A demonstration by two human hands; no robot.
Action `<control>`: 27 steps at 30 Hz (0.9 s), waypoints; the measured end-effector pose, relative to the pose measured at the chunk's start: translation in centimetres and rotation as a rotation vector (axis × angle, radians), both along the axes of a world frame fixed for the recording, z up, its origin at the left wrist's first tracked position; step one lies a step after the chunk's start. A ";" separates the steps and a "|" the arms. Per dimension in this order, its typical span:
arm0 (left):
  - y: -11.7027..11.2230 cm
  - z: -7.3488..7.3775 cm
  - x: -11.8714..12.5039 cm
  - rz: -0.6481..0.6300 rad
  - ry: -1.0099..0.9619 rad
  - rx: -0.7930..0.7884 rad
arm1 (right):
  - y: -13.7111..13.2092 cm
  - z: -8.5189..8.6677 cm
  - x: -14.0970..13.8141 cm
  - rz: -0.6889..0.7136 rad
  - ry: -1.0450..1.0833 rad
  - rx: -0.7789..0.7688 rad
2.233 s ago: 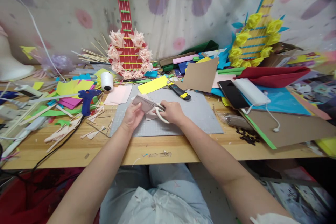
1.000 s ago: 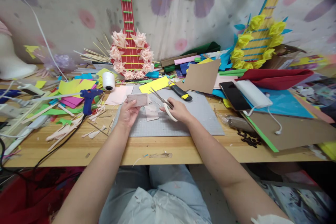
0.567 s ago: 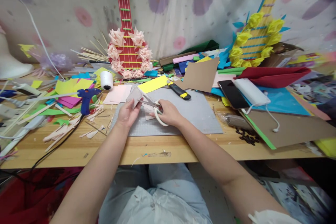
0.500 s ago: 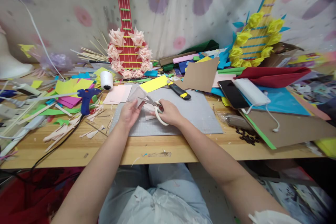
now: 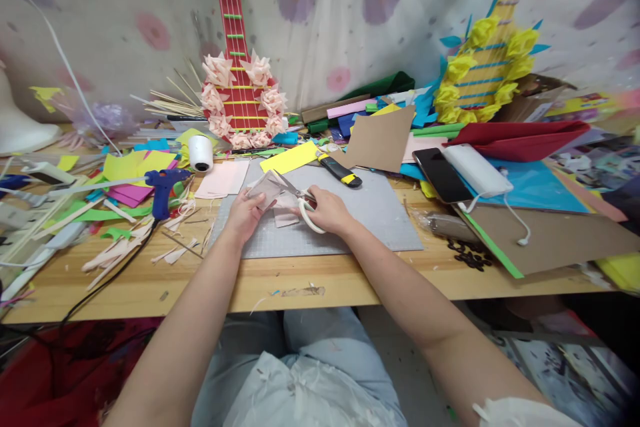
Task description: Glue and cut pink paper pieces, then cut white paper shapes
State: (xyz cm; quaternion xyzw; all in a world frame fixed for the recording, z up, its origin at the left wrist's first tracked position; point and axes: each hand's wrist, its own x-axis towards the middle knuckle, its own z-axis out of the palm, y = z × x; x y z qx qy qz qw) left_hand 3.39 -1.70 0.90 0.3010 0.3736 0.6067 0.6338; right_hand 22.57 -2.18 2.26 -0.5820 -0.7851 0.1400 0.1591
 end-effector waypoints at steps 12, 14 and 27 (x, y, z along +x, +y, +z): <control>-0.2 0.3 0.0 -0.051 -0.053 0.025 | 0.0 -0.2 0.2 0.034 0.032 0.035; -0.2 0.2 0.0 -0.052 -0.045 0.029 | -0.1 -0.1 0.2 0.029 0.030 0.017; -0.1 0.2 -0.1 -0.057 -0.059 0.042 | -0.3 0.1 0.1 -0.034 0.006 -0.031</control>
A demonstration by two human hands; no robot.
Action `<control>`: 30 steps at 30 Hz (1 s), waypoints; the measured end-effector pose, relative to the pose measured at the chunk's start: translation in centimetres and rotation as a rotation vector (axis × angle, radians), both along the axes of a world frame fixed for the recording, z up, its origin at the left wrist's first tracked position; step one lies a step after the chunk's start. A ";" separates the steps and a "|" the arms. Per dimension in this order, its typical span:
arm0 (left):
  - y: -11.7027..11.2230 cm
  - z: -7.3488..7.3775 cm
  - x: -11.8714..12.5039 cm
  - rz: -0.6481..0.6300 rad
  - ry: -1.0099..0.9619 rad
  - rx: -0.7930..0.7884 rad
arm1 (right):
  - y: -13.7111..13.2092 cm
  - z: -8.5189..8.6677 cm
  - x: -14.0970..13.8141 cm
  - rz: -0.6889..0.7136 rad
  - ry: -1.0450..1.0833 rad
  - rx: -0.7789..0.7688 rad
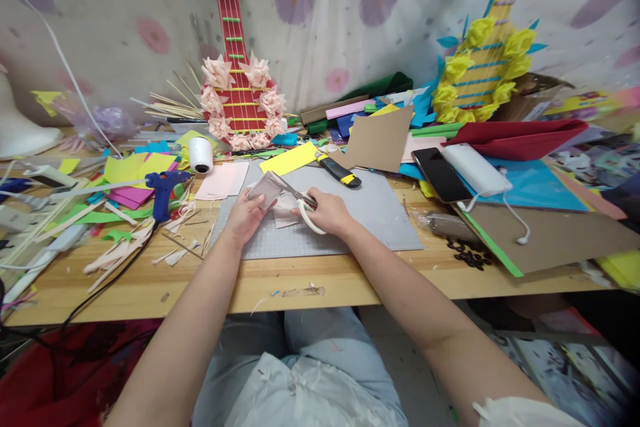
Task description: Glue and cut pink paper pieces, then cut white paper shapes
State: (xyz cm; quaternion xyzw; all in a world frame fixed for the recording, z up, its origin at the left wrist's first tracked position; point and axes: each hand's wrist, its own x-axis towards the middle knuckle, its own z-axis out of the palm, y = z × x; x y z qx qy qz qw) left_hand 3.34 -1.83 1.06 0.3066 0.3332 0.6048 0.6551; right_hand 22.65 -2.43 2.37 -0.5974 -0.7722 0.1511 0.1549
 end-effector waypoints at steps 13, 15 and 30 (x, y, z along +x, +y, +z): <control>0.1 0.0 0.0 -0.040 -0.019 -0.030 | 0.1 0.1 0.2 0.016 -0.019 -0.006; 0.1 0.0 -0.1 -0.041 -0.026 -0.041 | 0.1 0.2 0.3 0.014 -0.025 -0.009; 0.2 -0.5 -0.2 -0.044 -0.021 -0.056 | 0.4 -0.2 0.7 0.010 -0.027 0.040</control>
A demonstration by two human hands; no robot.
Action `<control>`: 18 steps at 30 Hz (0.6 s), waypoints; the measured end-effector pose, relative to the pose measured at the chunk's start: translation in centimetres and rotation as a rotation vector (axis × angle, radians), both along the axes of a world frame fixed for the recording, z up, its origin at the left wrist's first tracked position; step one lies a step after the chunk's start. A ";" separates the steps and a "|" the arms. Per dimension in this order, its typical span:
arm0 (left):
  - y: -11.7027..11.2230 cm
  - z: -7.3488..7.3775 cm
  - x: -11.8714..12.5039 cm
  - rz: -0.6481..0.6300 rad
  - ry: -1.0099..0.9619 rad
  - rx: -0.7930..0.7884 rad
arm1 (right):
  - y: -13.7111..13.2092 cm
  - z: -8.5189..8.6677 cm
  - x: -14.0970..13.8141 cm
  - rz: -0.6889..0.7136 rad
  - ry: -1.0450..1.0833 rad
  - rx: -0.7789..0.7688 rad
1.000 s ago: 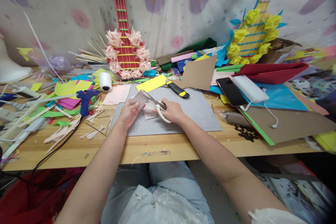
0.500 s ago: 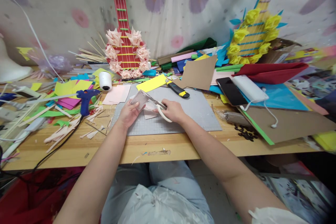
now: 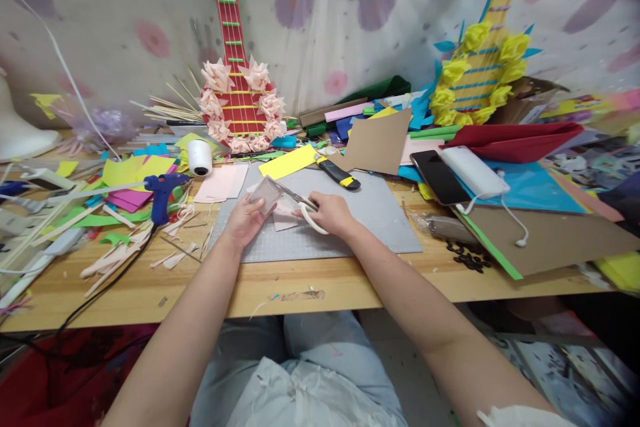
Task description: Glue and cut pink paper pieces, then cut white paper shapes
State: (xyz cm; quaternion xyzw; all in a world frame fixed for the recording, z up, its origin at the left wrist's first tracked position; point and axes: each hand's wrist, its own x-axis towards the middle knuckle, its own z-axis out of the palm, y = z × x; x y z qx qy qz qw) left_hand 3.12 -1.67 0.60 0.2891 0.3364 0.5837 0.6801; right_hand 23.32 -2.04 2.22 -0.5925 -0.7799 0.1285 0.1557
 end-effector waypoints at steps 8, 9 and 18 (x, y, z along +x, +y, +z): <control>0.0 -0.2 0.1 -0.011 0.005 0.006 | 0.2 -0.3 0.1 -0.002 -0.022 0.011; 0.0 -0.2 0.2 -0.021 0.010 0.012 | 0.1 -0.2 0.1 0.000 -0.020 0.010; -0.3 -0.4 0.7 -0.077 0.024 0.024 | -0.1 0.0 -0.4 0.001 0.002 0.015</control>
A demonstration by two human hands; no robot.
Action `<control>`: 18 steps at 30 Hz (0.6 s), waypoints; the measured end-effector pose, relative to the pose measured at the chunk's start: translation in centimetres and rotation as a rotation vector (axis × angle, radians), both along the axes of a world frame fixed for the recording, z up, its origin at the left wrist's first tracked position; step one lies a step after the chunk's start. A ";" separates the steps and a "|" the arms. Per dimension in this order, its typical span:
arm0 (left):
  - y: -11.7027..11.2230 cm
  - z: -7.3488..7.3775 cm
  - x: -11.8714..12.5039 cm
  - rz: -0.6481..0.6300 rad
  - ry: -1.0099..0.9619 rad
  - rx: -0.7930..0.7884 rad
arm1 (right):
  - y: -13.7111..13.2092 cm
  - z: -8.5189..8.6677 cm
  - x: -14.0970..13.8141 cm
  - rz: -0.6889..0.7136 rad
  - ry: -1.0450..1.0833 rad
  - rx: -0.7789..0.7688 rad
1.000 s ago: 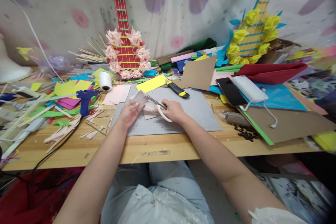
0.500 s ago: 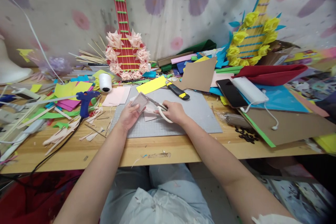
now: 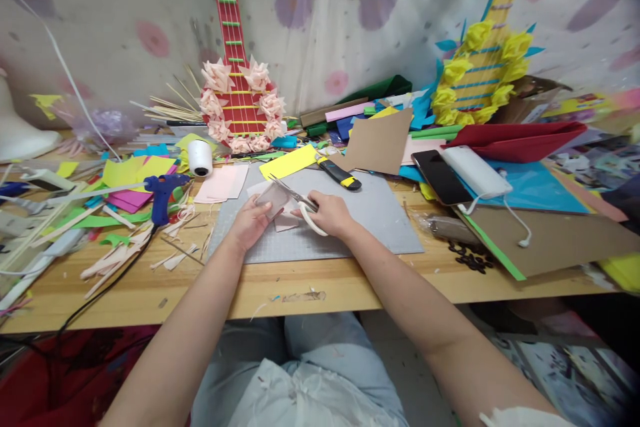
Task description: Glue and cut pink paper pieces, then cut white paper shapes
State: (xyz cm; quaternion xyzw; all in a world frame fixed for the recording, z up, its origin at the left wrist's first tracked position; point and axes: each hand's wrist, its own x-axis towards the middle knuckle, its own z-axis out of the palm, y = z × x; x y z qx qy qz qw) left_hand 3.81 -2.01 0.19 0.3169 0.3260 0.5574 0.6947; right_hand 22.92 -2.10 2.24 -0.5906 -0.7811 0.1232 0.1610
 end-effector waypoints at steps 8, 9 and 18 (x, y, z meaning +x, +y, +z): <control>0.2 -0.2 0.0 -0.042 -0.016 0.010 | -0.1 -0.1 -0.2 -0.028 -0.021 0.028; 0.2 -0.2 0.0 -0.045 -0.019 0.011 | -0.1 -0.1 -0.2 -0.029 -0.024 0.033; 0.0 0.0 0.2 -0.036 -0.013 -0.003 | 0.1 -0.2 0.1 -0.031 -0.021 0.052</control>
